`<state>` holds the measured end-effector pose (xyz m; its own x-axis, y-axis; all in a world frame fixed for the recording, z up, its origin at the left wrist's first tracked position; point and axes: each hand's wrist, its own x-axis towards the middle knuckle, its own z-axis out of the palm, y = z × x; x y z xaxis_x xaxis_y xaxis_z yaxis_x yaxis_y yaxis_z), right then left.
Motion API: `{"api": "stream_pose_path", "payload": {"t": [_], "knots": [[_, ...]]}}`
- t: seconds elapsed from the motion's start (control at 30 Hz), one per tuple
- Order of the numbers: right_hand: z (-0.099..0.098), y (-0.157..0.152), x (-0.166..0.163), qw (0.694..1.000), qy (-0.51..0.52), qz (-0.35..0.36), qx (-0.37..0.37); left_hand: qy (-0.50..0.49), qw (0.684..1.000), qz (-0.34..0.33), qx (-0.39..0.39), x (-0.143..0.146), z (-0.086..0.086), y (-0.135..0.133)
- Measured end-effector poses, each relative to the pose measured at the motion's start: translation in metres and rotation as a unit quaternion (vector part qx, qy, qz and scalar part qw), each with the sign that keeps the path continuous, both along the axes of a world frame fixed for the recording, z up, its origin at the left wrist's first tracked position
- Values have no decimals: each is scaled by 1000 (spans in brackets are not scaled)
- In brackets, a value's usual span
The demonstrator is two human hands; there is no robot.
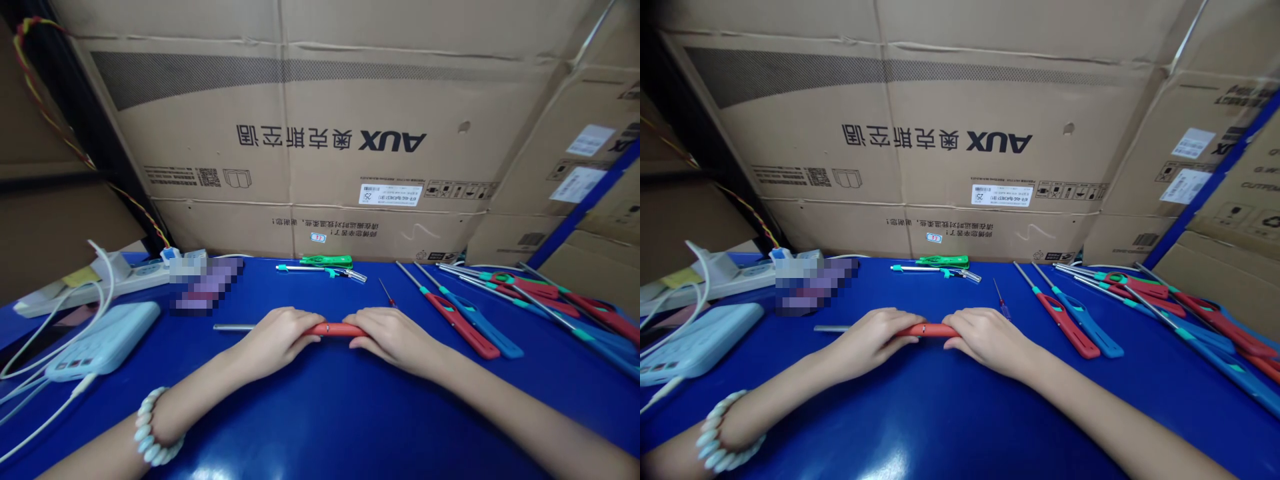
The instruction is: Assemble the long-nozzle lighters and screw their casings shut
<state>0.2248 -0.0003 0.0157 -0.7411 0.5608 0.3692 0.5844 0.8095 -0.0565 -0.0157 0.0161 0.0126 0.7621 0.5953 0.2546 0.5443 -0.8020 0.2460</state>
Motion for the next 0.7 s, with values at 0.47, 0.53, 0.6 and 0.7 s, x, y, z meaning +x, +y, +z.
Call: {"api": "stream_pose_path", "payload": {"t": [0.47, 0.53, 0.6, 0.7], "knots": [[-1, 14, 13, 994, 90, -53, 25, -44, 999, -18, -23, 0, 2, 2], [-4, 20, 16, 995, 53, -81, -9, -13, 1000, -6, -1, -1, -2, 5], [-10, 25, 16, 996, 12, -76, -43, 16, 1000, -1, 17, -2, -5, 7], [-17, 28, 15, 996, -7, -59, -69, 33, 999, 1, 33, -2, -8, 7]]}}
